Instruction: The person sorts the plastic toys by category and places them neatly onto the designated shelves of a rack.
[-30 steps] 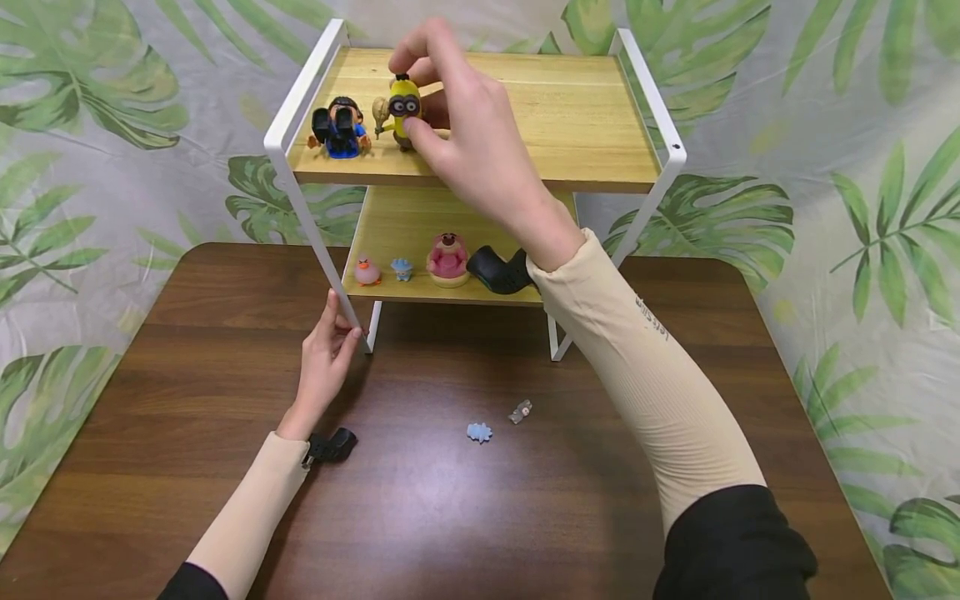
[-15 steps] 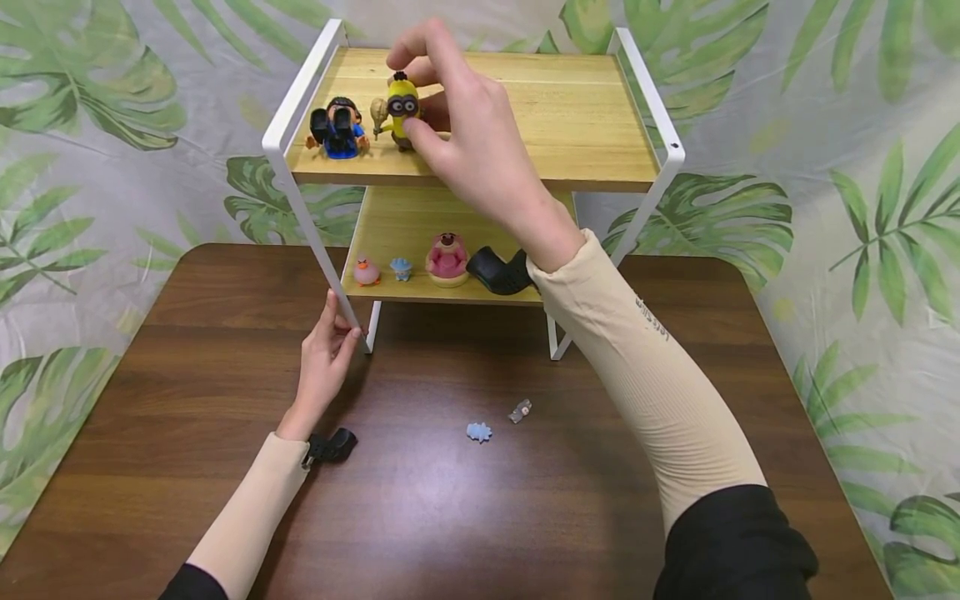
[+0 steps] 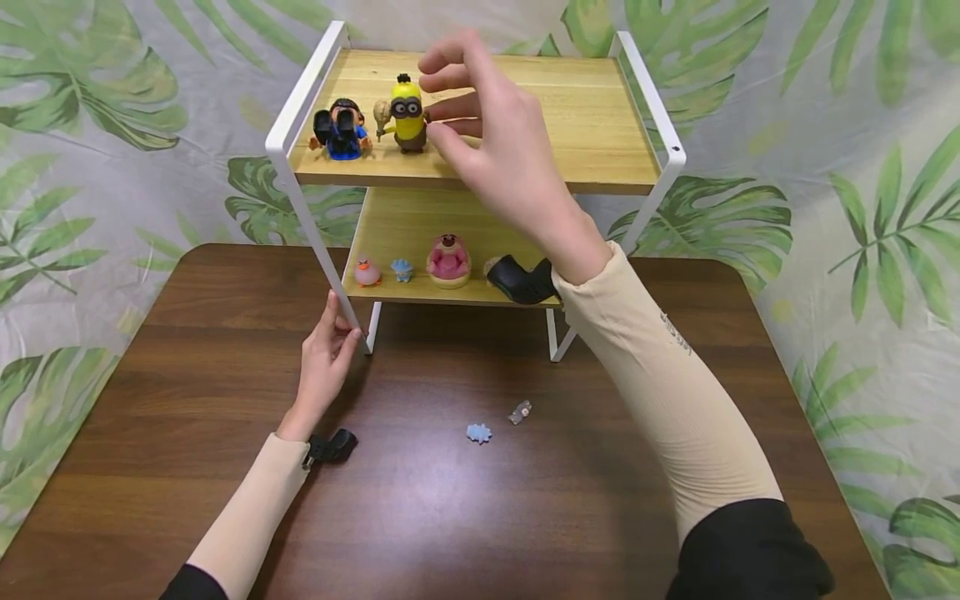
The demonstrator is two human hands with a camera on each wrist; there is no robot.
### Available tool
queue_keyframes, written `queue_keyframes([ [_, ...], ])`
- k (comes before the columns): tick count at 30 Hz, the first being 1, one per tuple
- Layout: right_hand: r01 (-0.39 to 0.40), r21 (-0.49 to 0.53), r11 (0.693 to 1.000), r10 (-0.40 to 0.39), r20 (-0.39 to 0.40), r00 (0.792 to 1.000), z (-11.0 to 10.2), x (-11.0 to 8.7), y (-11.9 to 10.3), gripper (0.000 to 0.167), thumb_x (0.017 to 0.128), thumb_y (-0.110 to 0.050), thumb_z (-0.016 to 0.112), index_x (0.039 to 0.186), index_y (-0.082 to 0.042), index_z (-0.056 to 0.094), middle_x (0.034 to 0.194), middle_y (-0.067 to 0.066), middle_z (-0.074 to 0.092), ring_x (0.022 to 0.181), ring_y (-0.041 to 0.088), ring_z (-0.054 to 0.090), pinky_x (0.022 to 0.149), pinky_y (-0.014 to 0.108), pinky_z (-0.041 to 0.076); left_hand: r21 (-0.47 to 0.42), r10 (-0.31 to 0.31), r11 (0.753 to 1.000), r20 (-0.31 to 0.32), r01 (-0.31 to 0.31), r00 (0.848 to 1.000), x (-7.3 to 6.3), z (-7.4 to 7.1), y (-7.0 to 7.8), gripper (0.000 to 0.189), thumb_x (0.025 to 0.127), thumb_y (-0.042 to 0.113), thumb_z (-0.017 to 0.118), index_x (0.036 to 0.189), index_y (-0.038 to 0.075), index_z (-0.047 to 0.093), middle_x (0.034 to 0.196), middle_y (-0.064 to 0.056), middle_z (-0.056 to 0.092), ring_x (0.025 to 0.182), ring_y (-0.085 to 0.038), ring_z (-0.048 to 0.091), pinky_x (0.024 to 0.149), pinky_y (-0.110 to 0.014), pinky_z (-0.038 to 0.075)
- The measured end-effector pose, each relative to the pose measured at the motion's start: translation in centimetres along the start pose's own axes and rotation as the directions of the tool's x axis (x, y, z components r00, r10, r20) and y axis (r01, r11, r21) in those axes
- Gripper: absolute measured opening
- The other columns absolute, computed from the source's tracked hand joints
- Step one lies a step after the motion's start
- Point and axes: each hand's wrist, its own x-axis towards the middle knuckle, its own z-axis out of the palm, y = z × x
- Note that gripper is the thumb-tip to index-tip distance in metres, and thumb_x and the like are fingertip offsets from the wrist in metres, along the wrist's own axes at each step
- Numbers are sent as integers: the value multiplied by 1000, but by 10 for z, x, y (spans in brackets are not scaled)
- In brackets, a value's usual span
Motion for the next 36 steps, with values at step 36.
queue_keyframes([
  [36,199,226,954,-187,-74,980,-16,-69,18,25,86,14,56,110,8,55,104,15,64,91,26,63,81,31,52,-5,-14,1000,6,15,1000,0,0,4,95,88,-10,61,149,50,18,88,-20,54,78,-30,62,65,-46,57],
])
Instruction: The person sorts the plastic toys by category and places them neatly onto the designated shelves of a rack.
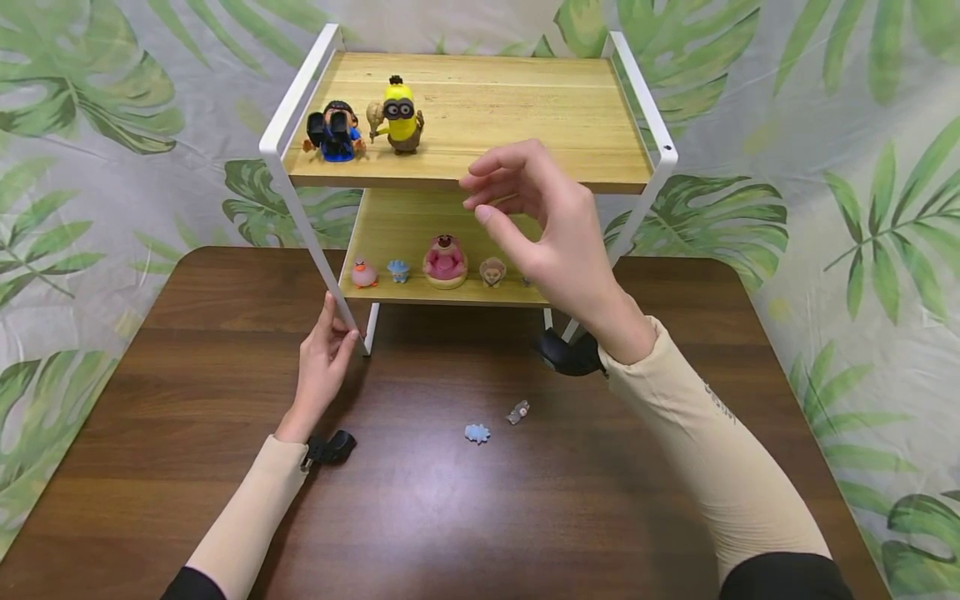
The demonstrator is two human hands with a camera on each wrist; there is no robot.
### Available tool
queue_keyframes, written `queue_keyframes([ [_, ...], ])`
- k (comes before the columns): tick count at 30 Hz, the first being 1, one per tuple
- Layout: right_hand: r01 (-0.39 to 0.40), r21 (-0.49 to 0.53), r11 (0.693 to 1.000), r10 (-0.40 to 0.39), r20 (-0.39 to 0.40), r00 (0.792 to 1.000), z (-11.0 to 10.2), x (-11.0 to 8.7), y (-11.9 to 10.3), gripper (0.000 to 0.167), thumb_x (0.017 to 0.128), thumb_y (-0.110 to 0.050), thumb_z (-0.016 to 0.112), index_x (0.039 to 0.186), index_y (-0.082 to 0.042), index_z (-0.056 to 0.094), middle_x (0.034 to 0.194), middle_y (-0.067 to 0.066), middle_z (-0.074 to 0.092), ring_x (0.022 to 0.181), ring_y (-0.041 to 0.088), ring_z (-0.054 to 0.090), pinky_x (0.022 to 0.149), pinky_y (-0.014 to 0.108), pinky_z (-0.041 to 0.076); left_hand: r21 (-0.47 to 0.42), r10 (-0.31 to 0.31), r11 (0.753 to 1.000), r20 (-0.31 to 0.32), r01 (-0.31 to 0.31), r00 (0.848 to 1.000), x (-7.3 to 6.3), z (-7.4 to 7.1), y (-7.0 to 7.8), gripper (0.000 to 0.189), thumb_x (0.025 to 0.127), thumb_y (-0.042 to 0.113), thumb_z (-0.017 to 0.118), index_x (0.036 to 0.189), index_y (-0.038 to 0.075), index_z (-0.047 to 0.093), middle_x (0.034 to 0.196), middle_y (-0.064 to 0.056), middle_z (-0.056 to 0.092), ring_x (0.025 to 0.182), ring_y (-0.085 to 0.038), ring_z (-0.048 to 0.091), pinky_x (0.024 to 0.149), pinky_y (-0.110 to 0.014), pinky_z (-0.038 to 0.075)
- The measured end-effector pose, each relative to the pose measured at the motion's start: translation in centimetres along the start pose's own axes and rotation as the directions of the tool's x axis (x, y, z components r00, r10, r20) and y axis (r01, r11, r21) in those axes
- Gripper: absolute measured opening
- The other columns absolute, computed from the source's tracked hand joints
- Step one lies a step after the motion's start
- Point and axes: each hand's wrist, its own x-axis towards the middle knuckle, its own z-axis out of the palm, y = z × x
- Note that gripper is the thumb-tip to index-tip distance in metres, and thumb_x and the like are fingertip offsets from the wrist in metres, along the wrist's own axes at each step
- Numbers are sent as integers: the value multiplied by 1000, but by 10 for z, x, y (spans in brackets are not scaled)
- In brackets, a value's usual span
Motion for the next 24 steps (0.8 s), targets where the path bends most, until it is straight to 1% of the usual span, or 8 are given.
queue_keyframes([
  [5,-17,-8,1000,18,45,999,1,-13,5,26,85,16,57,110,12,54,103,17,64,89,25,64,81,31,53,3,-4,1000,1,4,1000,0,0,-1,96,88,-10,61,149,51,18,89,-20,54,77,-30,61,65,-46,57],
  [10,-36,-20,999,38,101,994,3,-25,14,27,83,18,58,110,12,54,102,20,64,87,23,65,78,31,54,3,1,1000,-3,-1,1000,0,0,-1,95,88,-9,61,149,50,19,88,-20,54,76,-30,61,65,-45,57],
  [14,-60,-32,998,64,134,989,5,-36,22,29,81,21,60,108,12,56,99,17,65,86,21,66,76,29,54,1,1,1000,-6,-1,1000,0,0,0,94,89,-9,61,149,50,19,87,-19,54,76,-30,62,65,-45,57],
  [17,-61,-41,997,67,153,986,7,-45,29,30,80,22,61,107,11,57,98,16,66,85,19,65,75,28,55,-6,5,1000,-7,-5,1000,0,0,1,93,89,-9,61,149,50,20,87,-20,54,76,-31,62,64,-46,57],
  [24,-79,-16,997,81,194,978,13,-64,42,31,81,21,60,108,6,60,96,14,66,83,19,65,75,27,54,-5,10,1000,-14,-10,1000,0,1,-1,93,89,-10,60,148,50,21,86,-19,54,75,-30,60,63,-47,57],
])
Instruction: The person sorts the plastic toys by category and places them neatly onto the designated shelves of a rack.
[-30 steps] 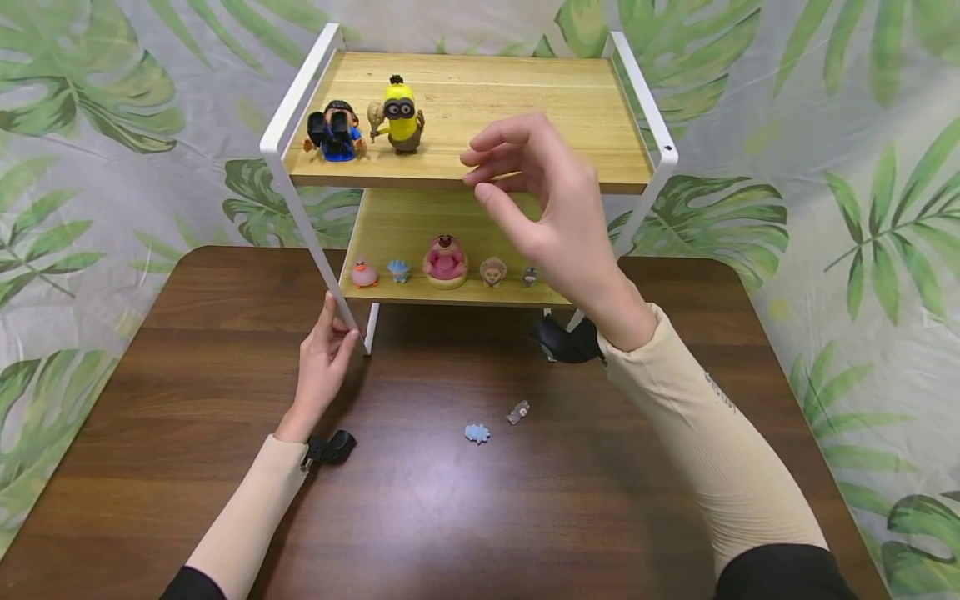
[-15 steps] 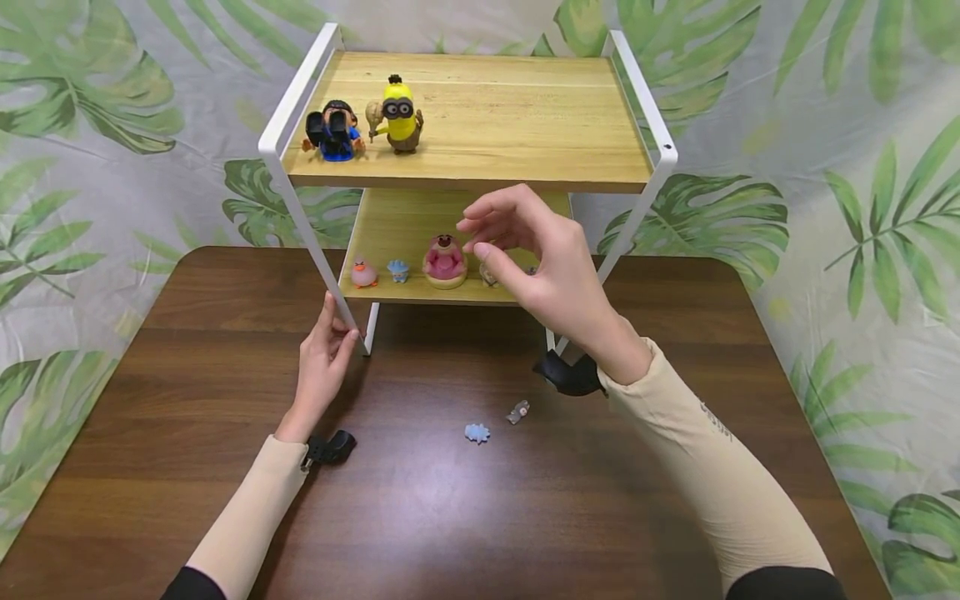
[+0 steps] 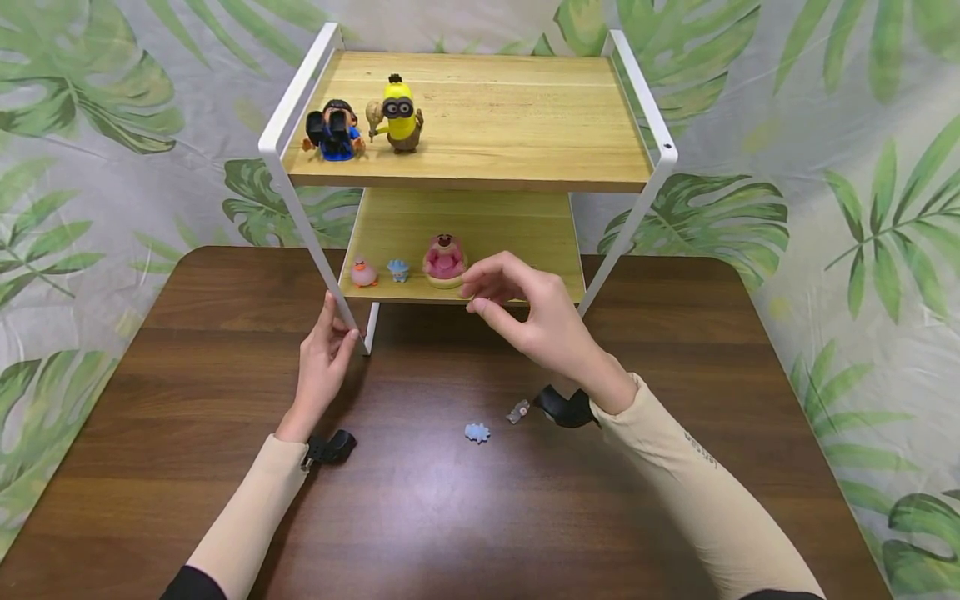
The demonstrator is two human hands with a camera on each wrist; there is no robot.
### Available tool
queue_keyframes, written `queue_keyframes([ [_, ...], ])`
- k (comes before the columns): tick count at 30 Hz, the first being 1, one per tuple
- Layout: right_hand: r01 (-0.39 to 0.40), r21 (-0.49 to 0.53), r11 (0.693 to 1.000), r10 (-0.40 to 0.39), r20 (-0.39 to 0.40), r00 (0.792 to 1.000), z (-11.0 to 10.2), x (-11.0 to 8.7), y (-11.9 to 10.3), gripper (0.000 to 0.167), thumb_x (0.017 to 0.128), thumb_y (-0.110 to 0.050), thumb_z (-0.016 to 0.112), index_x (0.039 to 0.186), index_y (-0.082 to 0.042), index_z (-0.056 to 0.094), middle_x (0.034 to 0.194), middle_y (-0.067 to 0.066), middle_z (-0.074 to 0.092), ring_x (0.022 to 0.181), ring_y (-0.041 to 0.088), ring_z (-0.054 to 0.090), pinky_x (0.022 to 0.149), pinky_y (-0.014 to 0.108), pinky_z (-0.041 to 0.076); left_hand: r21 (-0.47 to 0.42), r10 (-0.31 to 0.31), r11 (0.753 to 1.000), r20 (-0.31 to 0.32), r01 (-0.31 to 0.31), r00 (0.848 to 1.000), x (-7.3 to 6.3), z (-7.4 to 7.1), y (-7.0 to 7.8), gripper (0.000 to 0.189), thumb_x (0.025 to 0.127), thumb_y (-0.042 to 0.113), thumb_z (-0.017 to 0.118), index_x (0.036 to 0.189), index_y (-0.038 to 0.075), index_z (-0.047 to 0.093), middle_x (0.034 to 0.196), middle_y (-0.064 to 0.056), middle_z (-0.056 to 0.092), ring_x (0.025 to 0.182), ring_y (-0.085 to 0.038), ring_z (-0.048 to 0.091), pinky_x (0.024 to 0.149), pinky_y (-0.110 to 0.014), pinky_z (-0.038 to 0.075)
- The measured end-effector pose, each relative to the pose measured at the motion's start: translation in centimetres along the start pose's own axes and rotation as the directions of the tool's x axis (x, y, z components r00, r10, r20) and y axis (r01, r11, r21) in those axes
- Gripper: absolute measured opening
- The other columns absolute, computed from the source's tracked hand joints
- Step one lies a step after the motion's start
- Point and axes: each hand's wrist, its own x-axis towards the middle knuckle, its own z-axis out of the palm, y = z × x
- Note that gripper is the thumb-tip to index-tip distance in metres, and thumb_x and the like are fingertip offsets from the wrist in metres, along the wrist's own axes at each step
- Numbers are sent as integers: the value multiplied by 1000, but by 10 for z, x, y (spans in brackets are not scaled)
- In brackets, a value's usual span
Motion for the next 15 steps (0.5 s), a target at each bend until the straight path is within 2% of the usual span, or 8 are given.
queue_keyframes([
  [8,-80,2,997,80,47,996,9,-23,20,30,83,18,60,109,3,61,97,13,67,85,19,65,76,26,53,3,10,1000,-3,-10,1000,0,1,-2,93,89,-10,59,149,49,21,85,-19,54,75,-29,60,62,-48,56],
  [15,-168,-26,986,170,108,980,18,-45,37,26,87,11,62,109,-1,62,98,7,68,84,19,65,76,27,53,7,7,1000,0,-7,1000,0,0,-1,94,89,-10,60,149,50,20,85,-18,54,74,-28,59,61,-46,56],
])
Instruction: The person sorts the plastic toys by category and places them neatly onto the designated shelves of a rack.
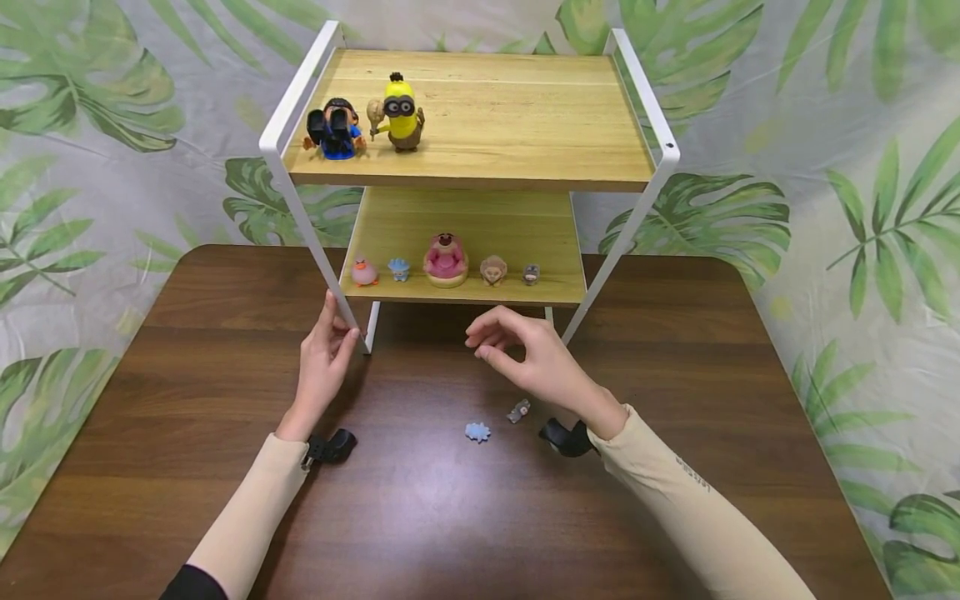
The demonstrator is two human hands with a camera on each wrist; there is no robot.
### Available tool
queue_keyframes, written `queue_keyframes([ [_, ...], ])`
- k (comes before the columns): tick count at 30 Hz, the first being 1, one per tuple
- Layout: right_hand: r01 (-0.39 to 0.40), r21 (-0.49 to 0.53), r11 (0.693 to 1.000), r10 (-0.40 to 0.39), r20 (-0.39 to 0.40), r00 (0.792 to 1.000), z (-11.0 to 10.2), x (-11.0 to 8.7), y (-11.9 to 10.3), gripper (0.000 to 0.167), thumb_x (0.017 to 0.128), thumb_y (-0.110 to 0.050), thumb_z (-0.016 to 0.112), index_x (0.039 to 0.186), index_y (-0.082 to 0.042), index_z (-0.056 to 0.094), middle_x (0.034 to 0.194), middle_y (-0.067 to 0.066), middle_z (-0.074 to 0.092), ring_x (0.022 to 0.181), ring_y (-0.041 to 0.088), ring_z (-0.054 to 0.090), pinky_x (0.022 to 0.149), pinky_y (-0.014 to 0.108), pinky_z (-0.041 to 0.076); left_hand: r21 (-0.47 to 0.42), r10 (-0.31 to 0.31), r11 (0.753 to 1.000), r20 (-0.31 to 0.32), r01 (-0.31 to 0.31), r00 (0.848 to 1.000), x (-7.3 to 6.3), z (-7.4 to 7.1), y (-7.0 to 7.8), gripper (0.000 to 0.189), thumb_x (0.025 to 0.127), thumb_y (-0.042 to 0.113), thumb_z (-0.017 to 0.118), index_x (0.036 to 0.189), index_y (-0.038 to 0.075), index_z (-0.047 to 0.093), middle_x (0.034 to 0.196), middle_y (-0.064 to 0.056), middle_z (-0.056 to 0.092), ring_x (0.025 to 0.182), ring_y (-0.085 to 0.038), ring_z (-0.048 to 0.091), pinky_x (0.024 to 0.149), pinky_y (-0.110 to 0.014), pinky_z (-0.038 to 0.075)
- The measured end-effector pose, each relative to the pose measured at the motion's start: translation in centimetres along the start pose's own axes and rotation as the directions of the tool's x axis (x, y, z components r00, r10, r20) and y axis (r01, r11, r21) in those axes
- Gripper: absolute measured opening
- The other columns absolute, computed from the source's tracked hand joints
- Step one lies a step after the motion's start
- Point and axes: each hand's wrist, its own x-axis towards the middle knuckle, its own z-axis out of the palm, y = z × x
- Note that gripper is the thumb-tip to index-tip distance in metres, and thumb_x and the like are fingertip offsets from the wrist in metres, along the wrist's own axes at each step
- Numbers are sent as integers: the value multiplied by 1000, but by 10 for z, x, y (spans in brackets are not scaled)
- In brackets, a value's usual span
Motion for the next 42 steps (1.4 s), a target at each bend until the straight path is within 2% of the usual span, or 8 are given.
queue_keyframes([
  [6,-49,-9,999,50,65,997,8,-13,18,24,89,7,62,110,-4,61,99,5,67,85,21,65,76,28,53,12,-3,1000,-1,3,1000,0,0,-1,94,89,-10,60,149,50,19,85,-18,54,74,-27,59,61,-45,56],
  [12,-84,-23,996,86,110,990,16,-24,31,20,90,3,63,108,-6,63,99,1,66,85,16,63,75,28,53,11,1,1000,-4,-1,1000,0,1,-3,94,89,-10,60,149,50,20,85,-18,54,73,-27,59,60,-45,56],
  [19,-116,-27,993,119,165,979,27,-35,42,20,87,5,65,106,-4,64,96,9,66,85,17,63,76,34,55,0,17,1000,-17,-17,1000,1,1,1,99,86,-15,61,149,50,19,84,-20,53,73,-29,58,58,-47,55],
  [26,-193,-27,981,193,266,944,35,-43,47,25,86,6,66,109,-2,63,101,13,64,91,21,62,80,37,54,-6,50,999,-38,-50,998,2,3,7,107,81,-25,58,150,47,19,80,-26,50,69,-36,55,53,-53,53],
  [31,-232,-28,972,228,333,915,41,-49,52,25,88,4,65,111,-5,63,105,12,64,94,24,61,81,38,54,-7,46,999,-31,-46,998,2,2,6,101,83,-20,59,150,46,21,81,-22,52,71,-31,56,54,-48,54],
  [36,-227,-50,973,229,376,898,44,-53,56,27,87,4,65,112,-5,63,107,8,63,95,22,61,80,36,54,-9,24,1000,-17,-25,1000,-1,2,-1,94,88,-12,60,150,46,22,85,-18,54,74,-27,58,57,-45,55],
  [42,-196,-126,972,231,415,880,49,-56,58,28,86,1,69,111,-9,65,106,1,61,93,17,59,80,30,54,0,24,1000,-21,-24,1000,-2,2,-2,93,88,-11,60,150,46,21,85,-18,54,74,-27,57,57,-45,55],
])
